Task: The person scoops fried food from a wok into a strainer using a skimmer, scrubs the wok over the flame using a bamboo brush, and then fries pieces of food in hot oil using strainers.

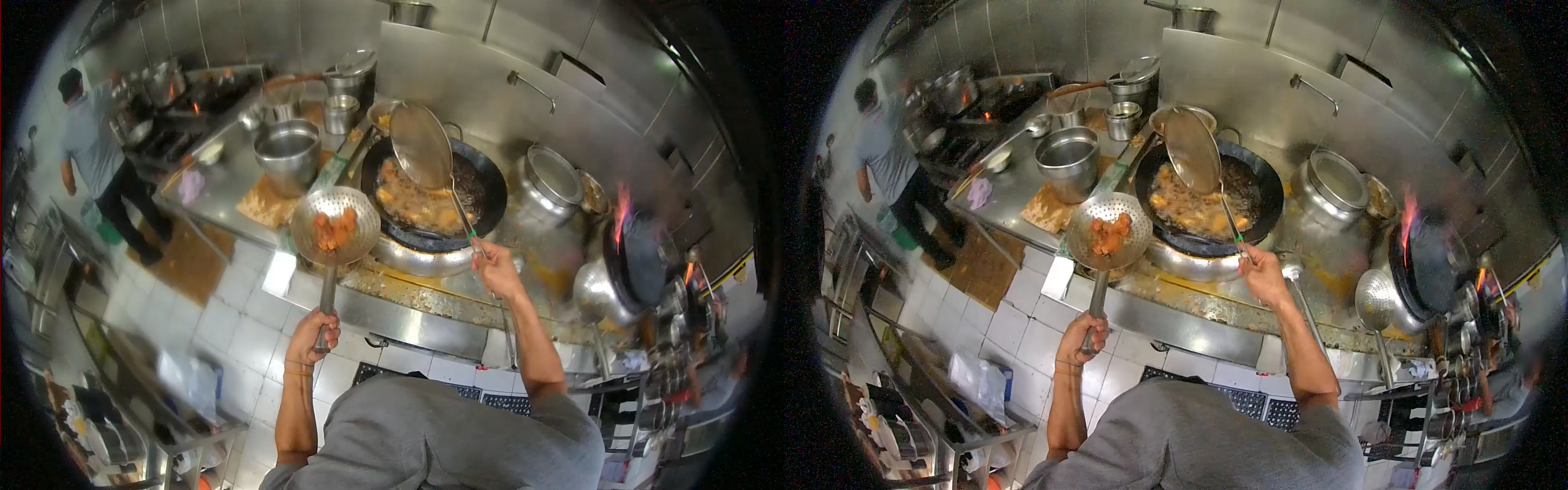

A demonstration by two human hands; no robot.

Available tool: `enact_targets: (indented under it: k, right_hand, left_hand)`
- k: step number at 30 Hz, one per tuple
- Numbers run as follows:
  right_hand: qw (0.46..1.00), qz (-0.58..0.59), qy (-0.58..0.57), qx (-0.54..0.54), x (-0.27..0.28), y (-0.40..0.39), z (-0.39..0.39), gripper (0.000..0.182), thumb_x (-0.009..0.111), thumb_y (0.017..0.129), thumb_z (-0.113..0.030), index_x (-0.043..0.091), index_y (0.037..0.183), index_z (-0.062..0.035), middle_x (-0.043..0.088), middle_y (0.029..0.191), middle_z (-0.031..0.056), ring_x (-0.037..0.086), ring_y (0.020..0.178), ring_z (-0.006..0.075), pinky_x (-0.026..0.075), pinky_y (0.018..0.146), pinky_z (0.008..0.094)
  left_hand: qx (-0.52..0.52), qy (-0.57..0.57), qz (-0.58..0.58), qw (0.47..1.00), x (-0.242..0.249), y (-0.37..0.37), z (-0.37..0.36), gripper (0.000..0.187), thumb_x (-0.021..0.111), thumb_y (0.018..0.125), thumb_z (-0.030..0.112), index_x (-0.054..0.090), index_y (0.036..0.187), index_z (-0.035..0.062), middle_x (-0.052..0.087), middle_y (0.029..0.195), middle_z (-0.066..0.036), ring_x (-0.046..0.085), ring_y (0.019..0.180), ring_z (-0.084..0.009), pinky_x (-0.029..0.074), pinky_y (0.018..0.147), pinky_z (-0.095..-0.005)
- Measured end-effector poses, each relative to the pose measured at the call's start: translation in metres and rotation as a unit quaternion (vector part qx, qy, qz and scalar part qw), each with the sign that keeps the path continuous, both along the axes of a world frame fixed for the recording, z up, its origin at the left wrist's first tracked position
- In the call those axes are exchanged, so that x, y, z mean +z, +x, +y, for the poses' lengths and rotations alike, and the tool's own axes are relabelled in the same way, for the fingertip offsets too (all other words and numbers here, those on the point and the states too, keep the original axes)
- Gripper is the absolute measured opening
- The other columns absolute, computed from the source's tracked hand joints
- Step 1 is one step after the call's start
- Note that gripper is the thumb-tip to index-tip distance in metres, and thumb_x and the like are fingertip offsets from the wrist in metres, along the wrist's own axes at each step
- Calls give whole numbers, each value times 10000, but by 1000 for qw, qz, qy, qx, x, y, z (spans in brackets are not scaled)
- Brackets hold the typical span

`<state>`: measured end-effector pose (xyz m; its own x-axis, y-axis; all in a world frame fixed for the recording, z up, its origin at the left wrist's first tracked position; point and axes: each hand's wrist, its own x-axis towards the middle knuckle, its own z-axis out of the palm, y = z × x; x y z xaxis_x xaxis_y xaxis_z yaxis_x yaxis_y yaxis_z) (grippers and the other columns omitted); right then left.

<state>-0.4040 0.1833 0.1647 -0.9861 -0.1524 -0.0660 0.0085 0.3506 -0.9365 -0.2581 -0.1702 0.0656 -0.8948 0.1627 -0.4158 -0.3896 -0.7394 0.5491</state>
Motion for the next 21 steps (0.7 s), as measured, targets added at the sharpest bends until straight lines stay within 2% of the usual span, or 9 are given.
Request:
enact_targets:
  k: [3,5,8,10,16,19,21]
  right_hand:
    - [998,39,48,6,-42,-10,19,326,528,926,-85,559,1246,-32,573,713,-28,450,530,43,354,446,221]
    - [996,65,64,-5,-57,-14,26,323,526,924,-80,560,1240,-22,571,715,-19,464,550,53,373,468,227]
    - [995,85,59,-14,-55,-13,26,336,519,922,-72,550,1251,-14,569,715,-2,461,532,57,371,452,232]
    - [997,30,75,4,-26,-4,18,352,500,921,-59,533,1267,-5,564,710,15,435,467,63,338,392,242]
    - [999,-16,42,-27,-11,1,0,374,473,927,-61,504,1297,-16,565,719,29,367,330,74,259,292,258]
    - [999,-50,-14,5,-19,0,16,383,470,931,-67,488,1310,-19,568,734,34,378,326,79,265,290,255]
    - [999,-51,7,7,-14,-1,17,386,468,932,-67,483,1314,-18,567,732,35,380,328,78,267,291,253]
  left_hand:
    - [-10,6,4,1000,4,7,3,167,543,781,36,449,918,54,462,670,-26,419,462,-102,365,378,-246]
    - [8,-31,-13,999,12,15,7,164,546,782,40,452,915,62,464,671,-23,421,461,-101,371,377,-247]
    - [11,-33,7,999,10,20,10,164,547,782,41,450,912,67,468,674,-24,426,462,-100,376,372,-251]
    - [7,-34,7,999,8,21,10,162,547,783,41,449,910,67,469,673,-25,428,459,-100,379,369,-254]
    - [0,-42,2,999,12,19,14,144,544,783,37,448,887,64,471,673,-29,427,446,-103,382,363,-259]
    - [-3,-53,-3,999,15,21,14,130,538,782,29,447,869,62,469,673,-32,427,446,-104,382,364,-259]
    - [-11,-66,-9,998,16,21,12,123,534,781,24,447,860,62,469,672,-34,427,448,-104,382,365,-260]
